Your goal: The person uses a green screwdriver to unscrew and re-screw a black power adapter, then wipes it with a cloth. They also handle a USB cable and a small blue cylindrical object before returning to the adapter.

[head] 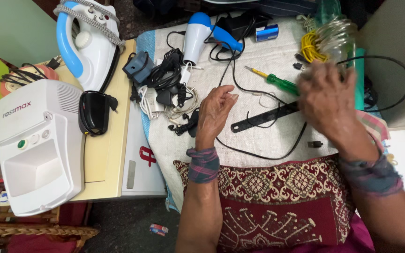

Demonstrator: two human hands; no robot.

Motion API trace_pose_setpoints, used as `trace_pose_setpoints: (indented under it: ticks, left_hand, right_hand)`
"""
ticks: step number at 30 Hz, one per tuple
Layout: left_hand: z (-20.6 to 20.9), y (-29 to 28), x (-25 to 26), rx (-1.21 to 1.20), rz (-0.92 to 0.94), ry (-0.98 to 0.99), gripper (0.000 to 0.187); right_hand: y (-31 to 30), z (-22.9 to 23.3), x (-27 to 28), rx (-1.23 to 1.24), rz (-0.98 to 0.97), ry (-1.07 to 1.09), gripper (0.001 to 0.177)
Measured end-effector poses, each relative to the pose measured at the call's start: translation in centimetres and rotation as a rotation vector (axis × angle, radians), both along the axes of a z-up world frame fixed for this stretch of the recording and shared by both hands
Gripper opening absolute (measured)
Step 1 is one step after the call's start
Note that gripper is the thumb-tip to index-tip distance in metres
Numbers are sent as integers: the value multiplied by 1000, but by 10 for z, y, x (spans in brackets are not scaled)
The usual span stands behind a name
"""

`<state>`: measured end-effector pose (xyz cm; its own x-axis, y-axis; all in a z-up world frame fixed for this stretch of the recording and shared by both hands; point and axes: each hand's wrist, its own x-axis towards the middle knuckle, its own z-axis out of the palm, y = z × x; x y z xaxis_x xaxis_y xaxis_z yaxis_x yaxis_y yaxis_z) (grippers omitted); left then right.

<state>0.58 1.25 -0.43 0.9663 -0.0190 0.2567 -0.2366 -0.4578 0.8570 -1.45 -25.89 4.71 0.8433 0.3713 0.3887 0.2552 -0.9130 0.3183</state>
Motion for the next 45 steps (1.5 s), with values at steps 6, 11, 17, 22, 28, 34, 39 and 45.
trace_pose_setpoints:
  ticks: [6, 11, 17, 22, 28, 34, 39, 45]
  left_hand:
    - [-1, 0, 1, 60, -37, -17, 36]
    - [-2, 0, 1, 27, -52, -5, 30]
    - [-3, -1, 1, 28, -46, -20, 30]
    - [0, -2, 0, -62, -45, -36, 34]
    - [-6, -1, 2, -435, -312, 2, 55]
    - [-16, -6, 4, -305, -380, 214, 43]
    - [-35, -4, 2, -138, -446, 250, 25]
    - [-67, -11, 26, 662, -433, -141, 23]
  right_hand:
    - [32, -20, 4, 247, 350, 375, 15]
    - [34, -21, -5, 116, 320, 608, 25]
    - [23, -46, -14, 121, 555, 238, 13]
    - [17, -14, -2, 437, 610, 433, 16]
    - [26, 28, 16, 1372, 420, 760, 25]
    - [83, 21, 43, 1435, 556, 671, 22]
    - [137, 17, 77, 1490, 609, 651, 17]
    - [236, -5, 124, 1600, 494, 750, 16]
